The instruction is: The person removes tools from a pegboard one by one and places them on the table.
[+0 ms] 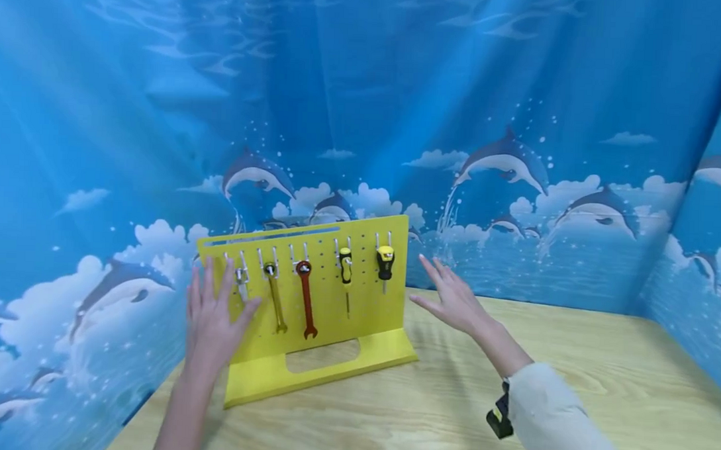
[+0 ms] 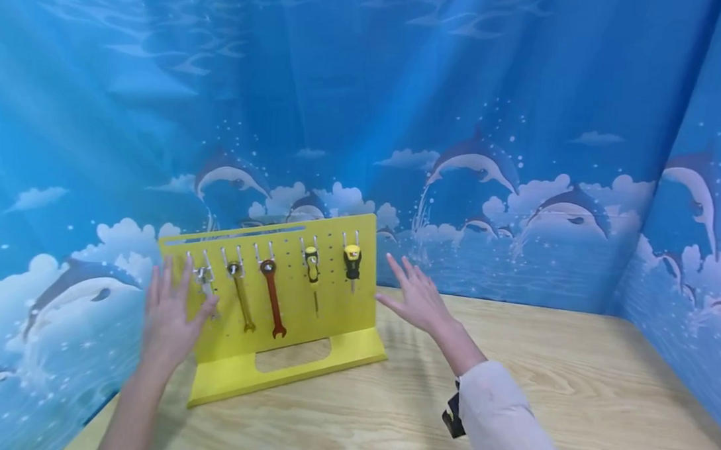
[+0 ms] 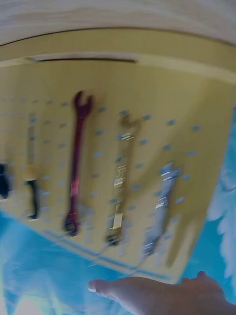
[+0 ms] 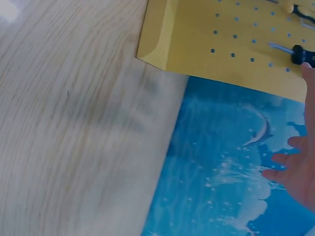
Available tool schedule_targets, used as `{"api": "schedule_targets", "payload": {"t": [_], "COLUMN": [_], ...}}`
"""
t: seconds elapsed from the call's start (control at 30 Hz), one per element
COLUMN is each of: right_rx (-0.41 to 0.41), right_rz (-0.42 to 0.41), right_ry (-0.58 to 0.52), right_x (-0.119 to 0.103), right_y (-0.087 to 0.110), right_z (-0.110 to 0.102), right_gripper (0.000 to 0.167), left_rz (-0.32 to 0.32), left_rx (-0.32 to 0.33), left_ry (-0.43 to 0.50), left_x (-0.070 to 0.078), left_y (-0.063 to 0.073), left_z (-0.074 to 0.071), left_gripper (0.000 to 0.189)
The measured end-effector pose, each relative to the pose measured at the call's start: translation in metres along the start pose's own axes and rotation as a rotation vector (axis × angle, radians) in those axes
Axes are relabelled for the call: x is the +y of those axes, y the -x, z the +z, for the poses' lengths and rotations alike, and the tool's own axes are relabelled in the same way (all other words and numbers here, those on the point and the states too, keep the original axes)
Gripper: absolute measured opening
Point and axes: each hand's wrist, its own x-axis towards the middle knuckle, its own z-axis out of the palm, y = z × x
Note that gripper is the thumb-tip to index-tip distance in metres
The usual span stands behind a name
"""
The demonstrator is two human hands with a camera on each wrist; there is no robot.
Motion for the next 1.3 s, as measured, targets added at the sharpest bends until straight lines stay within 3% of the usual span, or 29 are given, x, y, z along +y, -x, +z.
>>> {"api": "schedule_targets", "payload": {"t": [0.2,0.37,0.5,0.63,0.8,1.13,1.3], "right_rx": [0.028,0.075,0.114,0.145,0.188,0.385,0.429], "right_rz": [0.014,-0.011,-0.055,-0.075,-0.068,-0.143,-0.170], "right_ry": [-0.216,-0.322,-0.431,-0.504,-0.468,-0.222,-0.138], "right_x": [0.003,0.000,-0.002,-0.002,0.000,0.006,0.008], "right_y": [-0.016,-0.023,-0.027,-0.032,-0.035,-0.022,-0.016], "right_z": [0.019,0.036,0.048,0.056,0.060,0.071,0.074], "right_gripper": [0.074,0.073,0.073,0.075,0.077,0.088,0.090], "left_rz": [-0.106,-0.180,-0.204,-0.179,-0.145,-0.141,-0.144], "left_rx": [-0.049,-0.117,-0.153,-0.115,-0.071,-0.082,-0.086], "left_ry": [0.075,0.134,0.178,0.157,0.090,0.076,0.089], "left_x": [-0.031,-0.042,-0.046,-0.048,-0.052,-0.050,-0.048], "left_y": [0.005,0.008,0.009,0.009,0.006,0.002,0.002], "left_z": [0.007,0.020,0.028,0.033,0.036,0.041,0.043], "left_gripper": [0.070,0.067,0.062,0.062,0.075,0.078,0.078]}}
